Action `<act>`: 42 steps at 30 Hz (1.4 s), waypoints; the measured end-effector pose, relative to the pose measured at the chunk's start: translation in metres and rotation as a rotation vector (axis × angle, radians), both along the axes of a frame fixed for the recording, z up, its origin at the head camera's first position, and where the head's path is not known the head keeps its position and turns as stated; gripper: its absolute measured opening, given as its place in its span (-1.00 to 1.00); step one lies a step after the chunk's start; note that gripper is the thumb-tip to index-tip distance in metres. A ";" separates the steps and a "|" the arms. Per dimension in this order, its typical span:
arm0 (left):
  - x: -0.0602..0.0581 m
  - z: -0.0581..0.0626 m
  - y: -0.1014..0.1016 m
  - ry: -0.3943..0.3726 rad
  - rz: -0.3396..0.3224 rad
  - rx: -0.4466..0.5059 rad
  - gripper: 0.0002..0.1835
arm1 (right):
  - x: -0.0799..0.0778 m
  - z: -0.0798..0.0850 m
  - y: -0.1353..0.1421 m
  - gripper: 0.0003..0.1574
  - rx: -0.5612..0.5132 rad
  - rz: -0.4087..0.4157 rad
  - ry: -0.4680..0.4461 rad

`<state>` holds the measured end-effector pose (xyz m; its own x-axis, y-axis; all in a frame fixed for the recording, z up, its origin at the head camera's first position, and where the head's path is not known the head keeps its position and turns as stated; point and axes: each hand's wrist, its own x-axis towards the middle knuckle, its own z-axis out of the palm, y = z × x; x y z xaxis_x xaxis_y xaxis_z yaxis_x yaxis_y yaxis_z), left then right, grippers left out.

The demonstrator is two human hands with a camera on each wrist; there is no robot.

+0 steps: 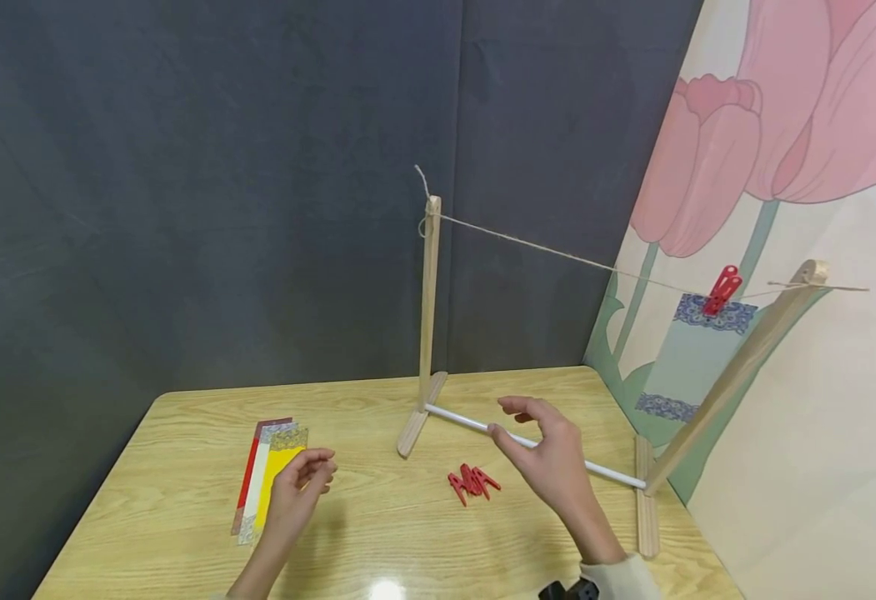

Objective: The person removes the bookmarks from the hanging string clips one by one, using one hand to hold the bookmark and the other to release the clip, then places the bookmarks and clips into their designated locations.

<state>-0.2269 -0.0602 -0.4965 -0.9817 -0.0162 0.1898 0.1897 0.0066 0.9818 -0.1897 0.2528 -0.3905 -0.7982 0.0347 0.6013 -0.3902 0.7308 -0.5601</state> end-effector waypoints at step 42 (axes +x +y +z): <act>-0.016 0.043 0.045 0.063 -0.119 0.022 -0.85 | 0.008 0.058 0.021 -0.54 0.160 -0.007 0.125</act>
